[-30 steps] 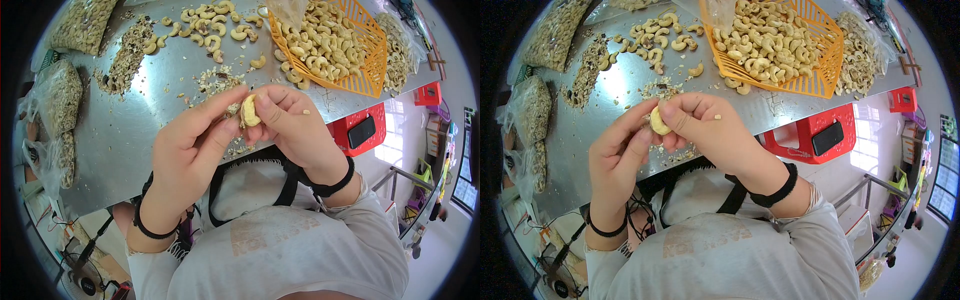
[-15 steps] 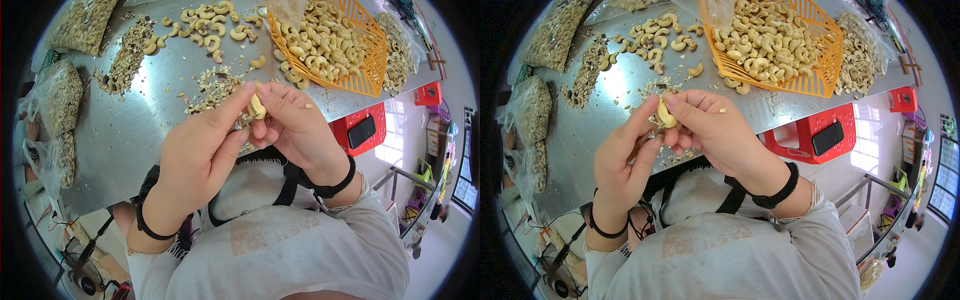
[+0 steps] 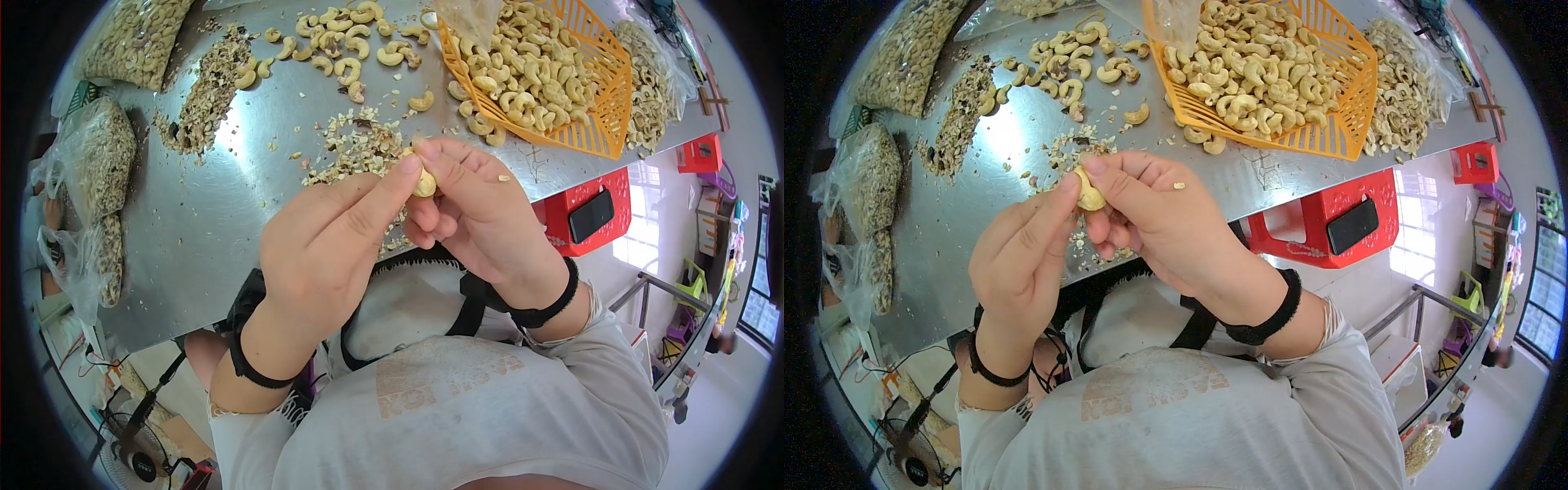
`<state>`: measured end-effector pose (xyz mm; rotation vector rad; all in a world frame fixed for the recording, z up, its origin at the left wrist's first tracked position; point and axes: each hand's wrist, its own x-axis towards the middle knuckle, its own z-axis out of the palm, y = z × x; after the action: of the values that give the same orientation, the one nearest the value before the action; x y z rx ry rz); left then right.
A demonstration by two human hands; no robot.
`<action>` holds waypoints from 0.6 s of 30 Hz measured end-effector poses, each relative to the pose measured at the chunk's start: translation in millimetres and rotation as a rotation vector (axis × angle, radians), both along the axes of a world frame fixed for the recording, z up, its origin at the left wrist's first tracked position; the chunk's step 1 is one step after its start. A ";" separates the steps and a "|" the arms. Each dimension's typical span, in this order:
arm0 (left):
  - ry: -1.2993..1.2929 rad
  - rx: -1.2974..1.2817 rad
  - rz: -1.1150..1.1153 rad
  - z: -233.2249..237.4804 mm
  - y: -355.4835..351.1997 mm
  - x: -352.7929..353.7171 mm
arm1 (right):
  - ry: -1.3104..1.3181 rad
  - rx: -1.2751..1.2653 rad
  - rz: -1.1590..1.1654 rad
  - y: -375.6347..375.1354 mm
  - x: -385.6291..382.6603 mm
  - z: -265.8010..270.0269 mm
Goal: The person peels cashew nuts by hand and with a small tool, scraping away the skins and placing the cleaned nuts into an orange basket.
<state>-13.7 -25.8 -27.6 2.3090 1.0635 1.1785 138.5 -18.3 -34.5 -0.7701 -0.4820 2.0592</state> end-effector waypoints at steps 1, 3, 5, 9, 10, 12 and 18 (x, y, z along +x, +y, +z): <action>-0.020 -0.028 -0.008 1.2 -0.4 0.2 | 0.020 -0.013 0.016 0.4 0.6 -0.7; -0.101 -0.216 0.003 6.9 -5.8 -0.3 | 0.040 -0.026 0.033 0.7 0.6 -0.5; -0.182 -0.404 0.016 8.1 -7.3 -1.2 | 0.072 -0.042 0.050 0.8 0.1 1.4; -0.168 -0.377 0.005 8.3 -3.6 -2.5 | 0.063 -0.008 0.051 1.4 -0.2 1.2; -0.082 -0.295 0.027 8.6 -3.1 -2.5 | 0.059 -0.001 0.054 1.3 0.2 0.6; -0.091 -0.324 0.032 8.9 -5.3 -1.1 | 0.055 0.006 0.057 1.1 0.3 0.4; -0.046 -0.193 0.013 2.1 -1.2 -1.2 | 0.020 -0.016 0.017 0.0 -0.3 0.2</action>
<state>-14.8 -27.0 -25.5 2.1206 1.1250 1.0779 138.2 -18.3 -34.3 -0.7560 -0.4630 2.0868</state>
